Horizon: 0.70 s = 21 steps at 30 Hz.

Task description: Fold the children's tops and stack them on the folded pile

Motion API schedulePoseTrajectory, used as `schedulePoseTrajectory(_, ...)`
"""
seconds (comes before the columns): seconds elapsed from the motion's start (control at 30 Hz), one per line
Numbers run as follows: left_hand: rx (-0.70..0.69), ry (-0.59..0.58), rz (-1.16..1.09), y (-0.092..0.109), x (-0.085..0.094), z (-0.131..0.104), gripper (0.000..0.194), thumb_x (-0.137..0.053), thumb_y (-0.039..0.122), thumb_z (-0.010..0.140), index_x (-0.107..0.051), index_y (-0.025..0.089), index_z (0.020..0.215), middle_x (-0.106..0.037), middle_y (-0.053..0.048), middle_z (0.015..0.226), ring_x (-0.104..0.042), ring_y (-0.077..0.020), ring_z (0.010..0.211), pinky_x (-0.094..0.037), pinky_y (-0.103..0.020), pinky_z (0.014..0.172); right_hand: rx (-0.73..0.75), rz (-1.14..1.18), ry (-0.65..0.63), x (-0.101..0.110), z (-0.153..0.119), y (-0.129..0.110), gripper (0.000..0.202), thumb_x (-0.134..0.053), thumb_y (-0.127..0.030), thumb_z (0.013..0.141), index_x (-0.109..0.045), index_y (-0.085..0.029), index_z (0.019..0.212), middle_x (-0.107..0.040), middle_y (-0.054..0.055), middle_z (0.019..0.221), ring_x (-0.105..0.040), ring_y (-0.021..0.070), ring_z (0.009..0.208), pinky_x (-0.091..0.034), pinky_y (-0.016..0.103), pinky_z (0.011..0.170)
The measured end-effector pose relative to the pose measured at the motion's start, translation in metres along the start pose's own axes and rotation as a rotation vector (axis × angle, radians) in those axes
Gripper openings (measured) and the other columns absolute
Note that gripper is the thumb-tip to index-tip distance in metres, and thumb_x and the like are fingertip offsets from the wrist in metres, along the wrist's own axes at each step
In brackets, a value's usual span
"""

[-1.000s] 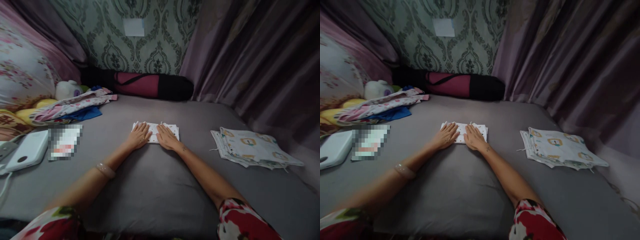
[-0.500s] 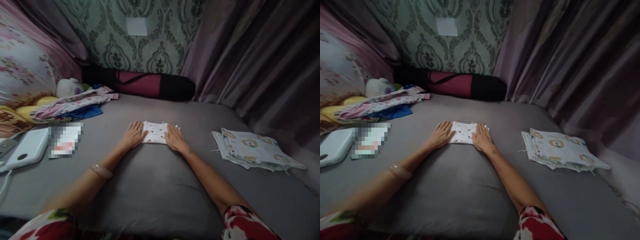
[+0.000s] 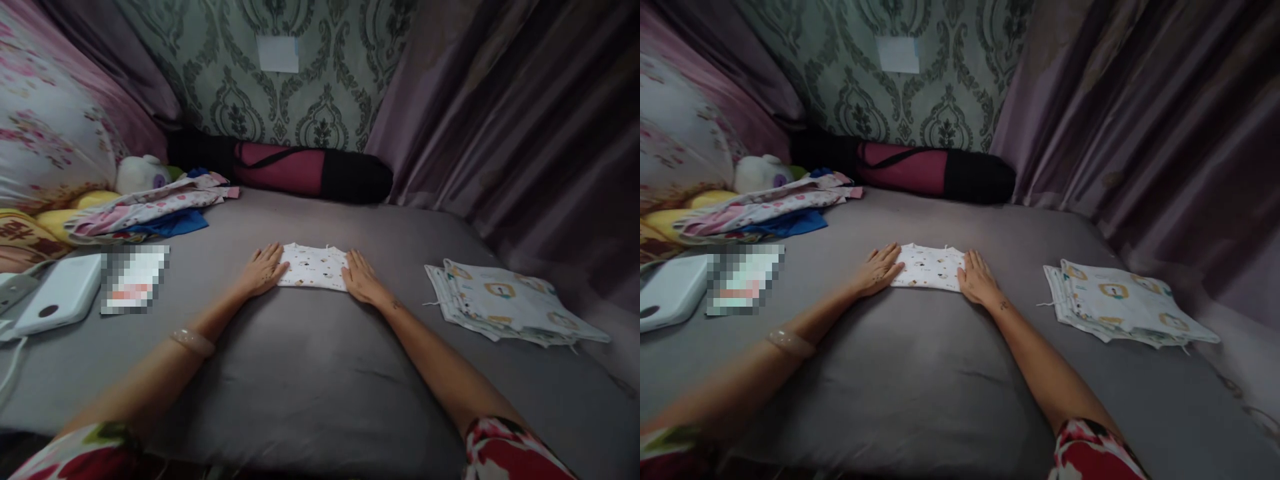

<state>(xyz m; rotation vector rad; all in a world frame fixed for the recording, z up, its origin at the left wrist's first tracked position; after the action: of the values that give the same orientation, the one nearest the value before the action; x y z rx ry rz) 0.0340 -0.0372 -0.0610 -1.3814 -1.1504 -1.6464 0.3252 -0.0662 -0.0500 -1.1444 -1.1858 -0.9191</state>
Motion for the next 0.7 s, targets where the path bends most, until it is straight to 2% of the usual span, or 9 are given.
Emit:
schedulePoseTrajectory(0.07,0.002,0.022,-0.026,0.000,0.001,-0.001,0.068,-0.012,0.052,0.097,-0.030,0.011,0.149,-0.026,-0.012,0.157,-0.022,-0.0228,0.146,-0.016,-0.042,0.118,0.006,-0.011,-0.011,0.008,0.003,-0.005,0.066,-0.018,-0.039,0.096,-0.032,0.002,0.146,-0.026,0.020,0.155,-0.021,0.0287,0.144,-0.016,0.046,0.117)
schedulePoseTrajectory(0.17,0.028,0.086,-0.068,-0.001,0.002,-0.003,0.064,-0.012,0.048,0.098,-0.034,0.014,0.148,-0.028,-0.010,0.157,-0.023,-0.0199,0.145,-0.020,-0.039,0.118,0.067,-0.010,0.047,0.016,0.010,-0.016,0.065,-0.016,-0.039,0.097,-0.030,-0.001,0.148,-0.023,0.017,0.157,-0.017,0.0267,0.146,-0.012,0.046,0.118)
schedulePoseTrajectory(0.23,0.047,0.113,-0.084,-0.003,0.001,-0.005,0.061,-0.015,0.046,0.099,-0.036,0.015,0.147,-0.030,-0.010,0.156,-0.024,-0.0211,0.145,-0.023,-0.039,0.117,0.118,-0.002,0.060,0.013,0.014,-0.022,0.064,-0.018,-0.038,0.097,-0.028,-0.003,0.149,-0.022,0.015,0.157,-0.017,0.0242,0.146,-0.012,0.043,0.119)
schedulePoseTrajectory(0.37,0.030,0.127,-0.084,-0.006,-0.001,-0.007,0.060,-0.021,0.046,0.098,-0.037,0.015,0.146,-0.034,-0.012,0.154,-0.027,-0.0236,0.144,-0.023,-0.043,0.117,0.146,-0.023,-0.005,0.002,0.018,-0.023,0.063,-0.020,-0.036,0.096,-0.030,-0.003,0.149,-0.028,0.015,0.155,-0.023,0.0238,0.144,-0.014,0.042,0.118)
schedulePoseTrajectory(0.47,0.028,0.127,-0.087,-0.005,-0.002,-0.007,0.060,-0.021,0.046,0.097,-0.036,0.015,0.146,-0.035,-0.012,0.153,-0.029,-0.0231,0.143,-0.022,-0.043,0.117,0.138,-0.012,-0.060,0.006,0.022,-0.024,0.063,-0.018,-0.038,0.096,-0.029,-0.005,0.149,-0.027,0.014,0.156,-0.022,0.0243,0.145,-0.016,0.044,0.118)
schedulePoseTrajectory(0.57,0.043,0.129,-0.111,-0.003,-0.001,-0.008,0.059,-0.021,0.045,0.097,-0.037,0.014,0.146,-0.036,-0.011,0.153,-0.029,-0.0220,0.143,-0.022,-0.041,0.117,0.168,0.034,-0.046,0.009,0.029,-0.033,0.064,-0.013,-0.040,0.098,-0.028,-0.006,0.150,-0.024,0.013,0.157,-0.019,0.0230,0.145,-0.016,0.043,0.118)
schedulePoseTrajectory(0.7,0.075,0.138,-0.132,-0.001,0.003,-0.008,0.057,-0.020,0.041,0.098,-0.039,0.013,0.144,-0.037,-0.010,0.153,-0.028,-0.0214,0.143,-0.022,-0.041,0.118,0.223,0.035,-0.017,0.003,0.032,-0.041,0.065,-0.015,-0.039,0.098,-0.031,-0.002,0.148,-0.027,0.015,0.156,-0.021,0.0225,0.145,-0.014,0.039,0.119)
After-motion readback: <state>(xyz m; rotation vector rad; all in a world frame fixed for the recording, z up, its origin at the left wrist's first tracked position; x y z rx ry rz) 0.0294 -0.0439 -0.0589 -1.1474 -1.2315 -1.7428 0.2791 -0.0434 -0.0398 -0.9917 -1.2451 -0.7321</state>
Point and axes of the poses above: each hand's wrist, its own z-axis towards the middle knuckle, its own x-axis out of the back of the hand, y = z × x, the point moved 1 cm from there along z, towards the middle knuckle
